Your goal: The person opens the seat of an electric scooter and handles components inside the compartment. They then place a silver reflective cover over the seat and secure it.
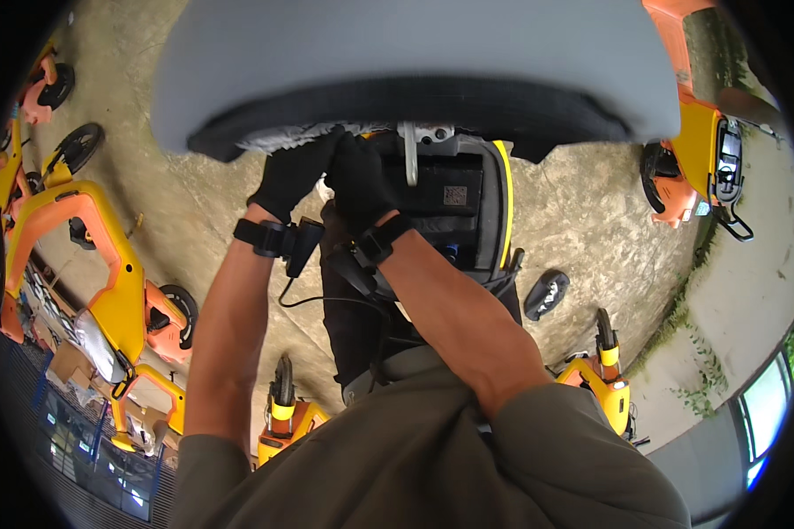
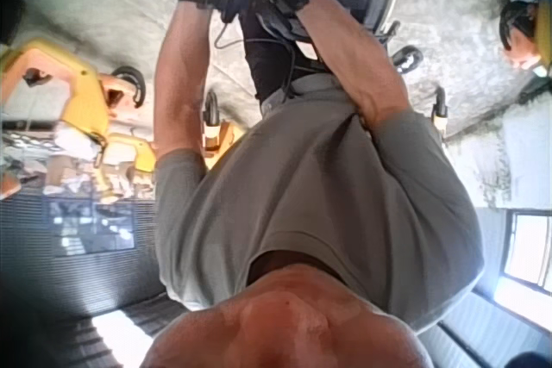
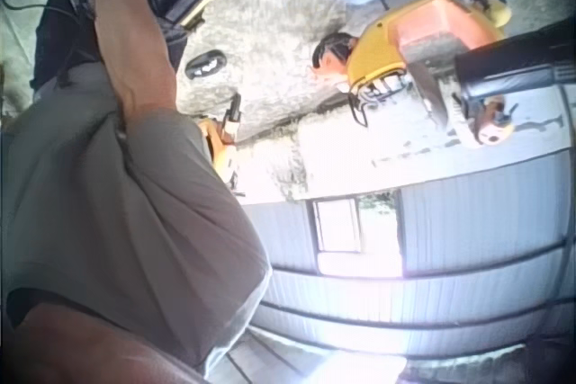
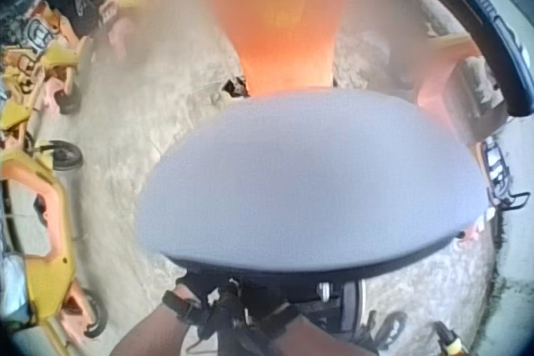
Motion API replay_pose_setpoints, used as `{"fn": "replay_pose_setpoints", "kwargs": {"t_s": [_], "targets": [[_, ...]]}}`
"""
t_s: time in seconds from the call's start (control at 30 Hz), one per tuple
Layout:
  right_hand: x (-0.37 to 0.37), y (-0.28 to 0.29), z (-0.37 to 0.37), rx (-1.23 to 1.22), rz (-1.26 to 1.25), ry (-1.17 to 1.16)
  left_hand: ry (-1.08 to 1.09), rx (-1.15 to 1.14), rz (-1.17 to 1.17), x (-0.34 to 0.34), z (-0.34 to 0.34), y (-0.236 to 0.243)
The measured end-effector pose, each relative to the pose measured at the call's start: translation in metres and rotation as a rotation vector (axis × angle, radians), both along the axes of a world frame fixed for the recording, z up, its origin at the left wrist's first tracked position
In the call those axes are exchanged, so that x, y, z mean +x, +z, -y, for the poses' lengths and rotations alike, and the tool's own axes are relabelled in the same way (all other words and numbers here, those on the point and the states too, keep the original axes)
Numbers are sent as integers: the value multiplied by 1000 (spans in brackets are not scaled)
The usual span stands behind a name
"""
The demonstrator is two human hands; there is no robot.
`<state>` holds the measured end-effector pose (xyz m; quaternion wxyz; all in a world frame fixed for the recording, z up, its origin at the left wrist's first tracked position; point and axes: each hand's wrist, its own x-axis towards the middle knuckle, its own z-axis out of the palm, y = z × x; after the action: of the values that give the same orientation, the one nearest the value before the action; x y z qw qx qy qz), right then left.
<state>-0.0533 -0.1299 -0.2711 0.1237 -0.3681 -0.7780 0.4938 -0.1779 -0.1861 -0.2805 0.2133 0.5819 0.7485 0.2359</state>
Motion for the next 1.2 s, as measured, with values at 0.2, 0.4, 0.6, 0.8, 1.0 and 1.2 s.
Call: {"fn": "replay_pose_setpoints", "kwargs": {"t_s": [0.2, 0.4, 0.6, 0.8, 1.0, 1.2], "targets": [[3, 6, -4, 147, 186, 118, -49, -349, 95, 6, -17, 21], [2, -5, -7, 126, -173, -33, 359, -228, 561, 4, -21, 41], [9, -20, -3, 322, 99, 202, 208, -177, 461, -2, -19, 63], [3, -15, 0, 160, 25, 65, 356, 29, 562, 1, -11, 54], [4, -8, -9, 62, -60, -22, 60, -35, 52, -2, -3, 50], [1, -24, -7, 337, -82, 61, 143, -213, -59, 12, -6, 47]]}}
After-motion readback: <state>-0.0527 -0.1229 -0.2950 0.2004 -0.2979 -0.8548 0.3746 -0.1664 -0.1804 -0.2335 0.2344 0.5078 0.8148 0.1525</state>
